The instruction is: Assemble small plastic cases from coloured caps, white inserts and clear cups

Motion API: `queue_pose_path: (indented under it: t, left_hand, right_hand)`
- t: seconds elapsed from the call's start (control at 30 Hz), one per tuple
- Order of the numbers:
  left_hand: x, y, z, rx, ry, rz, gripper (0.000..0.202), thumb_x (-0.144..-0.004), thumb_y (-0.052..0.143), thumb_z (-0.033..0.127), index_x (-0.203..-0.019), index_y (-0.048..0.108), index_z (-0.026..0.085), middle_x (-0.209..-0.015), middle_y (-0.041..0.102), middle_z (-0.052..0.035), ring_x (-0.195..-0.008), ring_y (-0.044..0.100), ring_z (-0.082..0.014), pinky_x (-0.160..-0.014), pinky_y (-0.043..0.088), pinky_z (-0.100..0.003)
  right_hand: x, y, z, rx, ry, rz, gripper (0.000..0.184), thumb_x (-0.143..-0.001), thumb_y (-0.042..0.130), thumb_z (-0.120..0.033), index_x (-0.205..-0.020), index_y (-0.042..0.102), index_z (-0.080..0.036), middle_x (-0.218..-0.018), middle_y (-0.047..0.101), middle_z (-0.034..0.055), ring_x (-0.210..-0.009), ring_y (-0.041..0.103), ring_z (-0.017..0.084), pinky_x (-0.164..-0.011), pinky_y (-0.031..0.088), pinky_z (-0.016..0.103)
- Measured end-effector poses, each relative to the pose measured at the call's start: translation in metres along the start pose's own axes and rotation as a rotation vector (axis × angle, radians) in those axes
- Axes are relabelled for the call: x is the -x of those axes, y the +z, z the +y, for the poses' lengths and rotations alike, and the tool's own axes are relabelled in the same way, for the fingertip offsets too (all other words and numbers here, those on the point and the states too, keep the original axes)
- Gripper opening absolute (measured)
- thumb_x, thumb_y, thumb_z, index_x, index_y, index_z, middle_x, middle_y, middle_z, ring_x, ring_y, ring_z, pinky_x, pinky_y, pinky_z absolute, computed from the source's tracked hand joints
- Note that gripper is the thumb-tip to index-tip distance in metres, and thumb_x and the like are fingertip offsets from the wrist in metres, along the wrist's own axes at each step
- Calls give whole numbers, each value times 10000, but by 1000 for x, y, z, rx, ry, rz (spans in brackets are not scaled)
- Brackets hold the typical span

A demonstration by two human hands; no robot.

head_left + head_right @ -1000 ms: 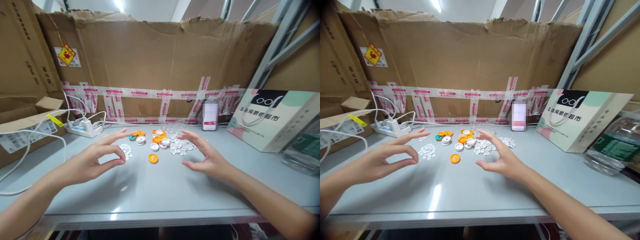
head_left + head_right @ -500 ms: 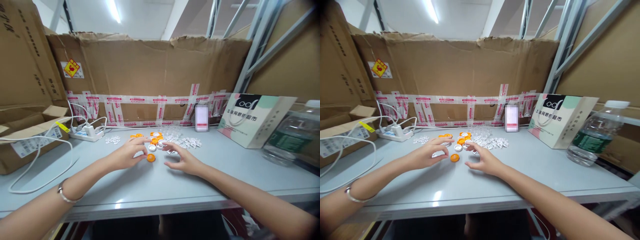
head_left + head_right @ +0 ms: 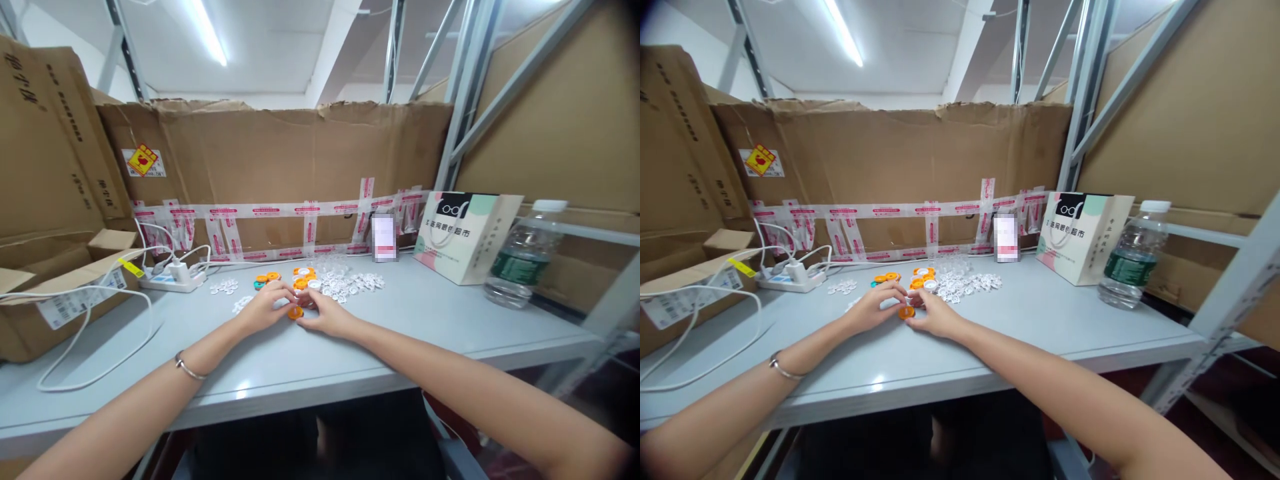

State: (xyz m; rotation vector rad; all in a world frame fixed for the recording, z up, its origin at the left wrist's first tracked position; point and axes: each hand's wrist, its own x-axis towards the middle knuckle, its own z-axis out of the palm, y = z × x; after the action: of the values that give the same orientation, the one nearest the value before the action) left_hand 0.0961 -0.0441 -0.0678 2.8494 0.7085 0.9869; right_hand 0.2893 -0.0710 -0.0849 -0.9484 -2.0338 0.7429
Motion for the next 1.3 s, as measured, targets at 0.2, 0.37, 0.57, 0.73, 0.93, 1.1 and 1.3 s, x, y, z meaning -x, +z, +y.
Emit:
queue_pose_path:
  t: [0.2,0.37,0.57,0.73,0.93,1.1,1.3]
  left_hand:
    - [3,1,3,1,-4,-31,115,-838,510,220,-800,616,195,-898,609,-41,-874,546,-164,-864,397,-333]
    - [5,2,-1,-13,-25,-43,136,-846,497,233,-807,621,194,-877,612,-41,-874,543,-165,-893,377,-339]
    - [5,3,-2,-32,-30,-59,143,-850,486,234,-818,621,200,-881,615,-34,-890,540,-165,-904,366,-347]
    - [5,5,-3,-31,-34,-60,144,-849,487,237,-814,621,196,-877,620,-34,-888,547,-163,-913,362,-347]
    - [4,2,-4,-9,-53,-51,121,-841,512,248,-829,617,189,-878,636,-35,-884,560,-162,-890,389,-333]
    - [7,-10,0,0,-93,-50,163,-864,470,251,-852,611,170,-883,650,-54,-886,572,-166,-870,415,-323]
    - [22,-15,15,0,-117,-168,225,-875,440,239,-1010,615,198,-982,644,-60,-910,586,-177,-828,452,-298]
  right_hand:
    - [-1,2,5,-58,27,3,434,-666,663,-215,-1040,445,-185,-992,648,73,-944,616,179,-872,457,374]
    - [-1,2,1,-91,27,-12,413,-671,656,-189,-1019,431,-193,-1000,661,70,-924,628,167,-884,456,375]
    - [-1,1,2,-100,23,-22,388,-696,642,-201,-1017,425,-197,-989,674,71,-910,636,167,-868,463,385]
    - [-1,2,2,-96,32,-17,392,-700,639,-199,-1025,421,-187,-979,675,82,-903,636,171,-864,460,385]
    - [0,0,-1,-89,43,-17,392,-700,646,-210,-1026,428,-190,-976,671,75,-909,635,167,-864,462,367]
    - [0,0,1,-67,55,-1,407,-694,664,-253,-1035,450,-188,-959,668,73,-902,630,170,-855,463,363]
    - [0,1,5,-60,59,17,359,-687,671,-261,-988,491,-188,-945,663,60,-883,627,162,-821,474,336]
